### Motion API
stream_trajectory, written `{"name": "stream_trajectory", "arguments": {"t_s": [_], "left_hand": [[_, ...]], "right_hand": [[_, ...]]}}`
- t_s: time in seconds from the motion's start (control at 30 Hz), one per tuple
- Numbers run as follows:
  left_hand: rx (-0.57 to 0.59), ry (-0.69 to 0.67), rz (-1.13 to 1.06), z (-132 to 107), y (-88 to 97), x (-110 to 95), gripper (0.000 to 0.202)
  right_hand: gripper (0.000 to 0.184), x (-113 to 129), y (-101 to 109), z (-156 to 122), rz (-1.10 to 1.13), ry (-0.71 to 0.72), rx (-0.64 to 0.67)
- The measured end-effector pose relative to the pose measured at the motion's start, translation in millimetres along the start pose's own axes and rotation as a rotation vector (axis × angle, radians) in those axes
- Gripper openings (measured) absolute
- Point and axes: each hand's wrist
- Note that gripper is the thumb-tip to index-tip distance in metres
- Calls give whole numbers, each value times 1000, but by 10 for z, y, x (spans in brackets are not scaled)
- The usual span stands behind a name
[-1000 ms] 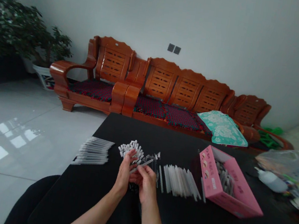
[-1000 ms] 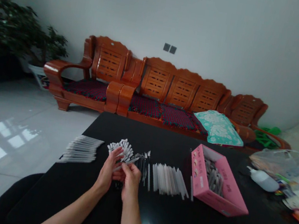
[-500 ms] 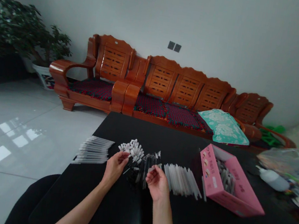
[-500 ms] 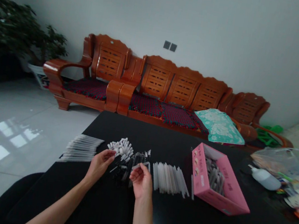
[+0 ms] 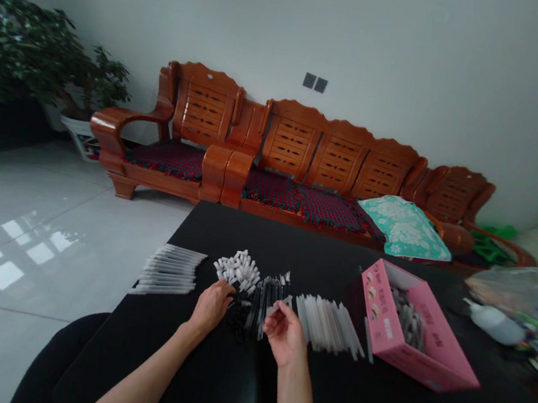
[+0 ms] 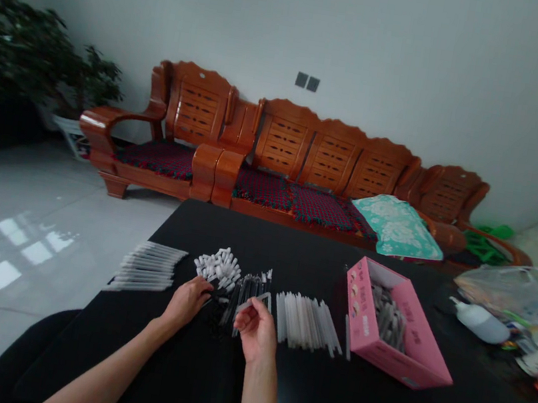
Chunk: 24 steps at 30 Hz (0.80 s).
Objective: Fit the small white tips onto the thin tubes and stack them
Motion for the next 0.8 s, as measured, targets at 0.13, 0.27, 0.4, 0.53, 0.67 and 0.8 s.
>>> {"name": "stream_trajectory", "arguments": {"t_s": [0.13,0.27,0.4,0.53,0.67,0.8], "left_hand": [[-105,161,-237,-24,53,-30,15],[-120,396,-741,-71,156,-176,12],[-80,486,-1112,-149,277,-369,24],[-13,522,-1298,-215,330,-511,30],[-14,553,-1408,-232,320,-571,32],[-24,552,-1430,-232,322,-582,31]], "right_hand": [[8,-27,-11,-7,-51,30,45],[10,-64,-52,-18,-77,34,52],[12,-98,-105,-32,-82,26,47],[14,-133,-169,-53,-67,64,50],[15,-163,-239,-79,-76,139,53],[17,-176,-287,-108,-107,194,71]]}}
Point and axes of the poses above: each hand's wrist, its own z-axis towards the middle knuckle, its own y-axis out of the back of the hand, x = y × z, and after that the axes turned 3 degrees about -x, right-handed
